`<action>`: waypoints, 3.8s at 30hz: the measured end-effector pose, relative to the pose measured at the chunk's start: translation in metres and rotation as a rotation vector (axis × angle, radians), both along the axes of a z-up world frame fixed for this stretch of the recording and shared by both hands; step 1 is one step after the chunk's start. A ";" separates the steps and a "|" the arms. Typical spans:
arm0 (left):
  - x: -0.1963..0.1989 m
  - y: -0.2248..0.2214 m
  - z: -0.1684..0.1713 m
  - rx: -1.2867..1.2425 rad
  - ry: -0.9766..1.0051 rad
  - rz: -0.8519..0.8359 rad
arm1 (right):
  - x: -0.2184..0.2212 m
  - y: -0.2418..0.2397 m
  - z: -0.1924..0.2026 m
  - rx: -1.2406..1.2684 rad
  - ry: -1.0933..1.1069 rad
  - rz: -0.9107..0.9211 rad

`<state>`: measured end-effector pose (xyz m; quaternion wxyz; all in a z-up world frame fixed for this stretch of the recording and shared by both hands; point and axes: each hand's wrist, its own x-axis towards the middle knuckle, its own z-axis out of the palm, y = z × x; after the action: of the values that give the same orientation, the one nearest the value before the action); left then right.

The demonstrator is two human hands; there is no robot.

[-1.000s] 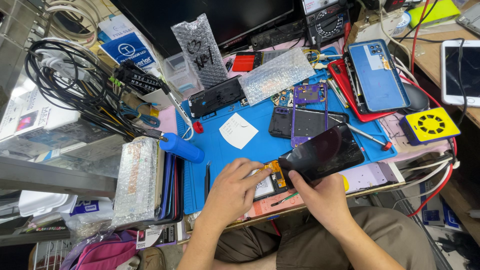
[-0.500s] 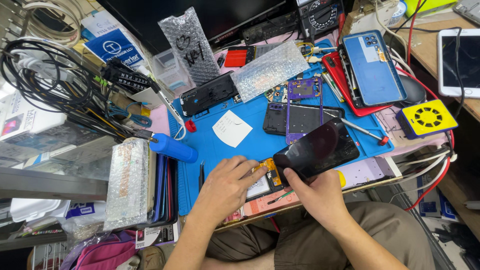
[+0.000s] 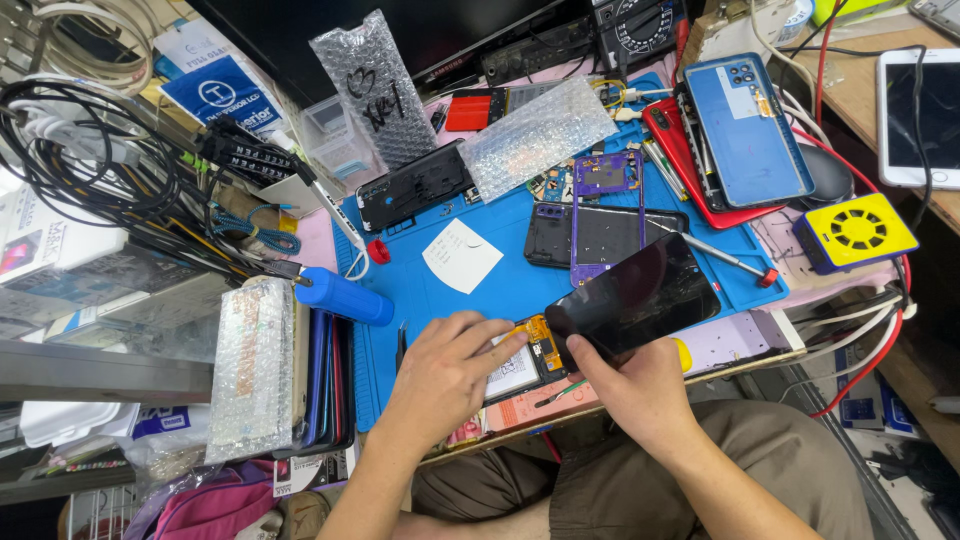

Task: The person unboxes a replacement phone screen from bubble wrap, removes a screen from a mobile phone body by hand, and compares the two screens side-by-side.

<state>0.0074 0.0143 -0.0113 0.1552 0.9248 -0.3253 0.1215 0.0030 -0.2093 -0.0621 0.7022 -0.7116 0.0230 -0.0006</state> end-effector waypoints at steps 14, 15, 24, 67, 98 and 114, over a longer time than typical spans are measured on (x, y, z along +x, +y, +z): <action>0.000 -0.002 -0.007 -0.186 0.067 0.050 | 0.000 0.002 -0.006 0.145 -0.012 0.005; 0.000 -0.002 -0.007 -0.177 0.059 0.046 | 0.000 0.002 -0.006 0.139 -0.001 0.004; 0.001 -0.004 -0.004 -0.055 0.050 0.024 | 0.000 0.002 -0.003 0.132 -0.015 0.001; 0.012 -0.001 0.005 0.098 0.032 -0.060 | 0.003 -0.002 0.000 0.098 0.117 0.019; 0.017 0.000 0.010 0.227 -0.033 -0.145 | 0.004 -0.005 0.005 0.087 0.152 0.049; 0.007 0.002 0.007 0.327 -0.071 -0.123 | 0.004 -0.002 0.006 0.164 0.139 0.030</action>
<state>0.0149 0.0163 -0.0045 -0.0017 0.9112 -0.4021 0.0898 0.0073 -0.2113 -0.0564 0.7546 -0.6505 0.0609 0.0609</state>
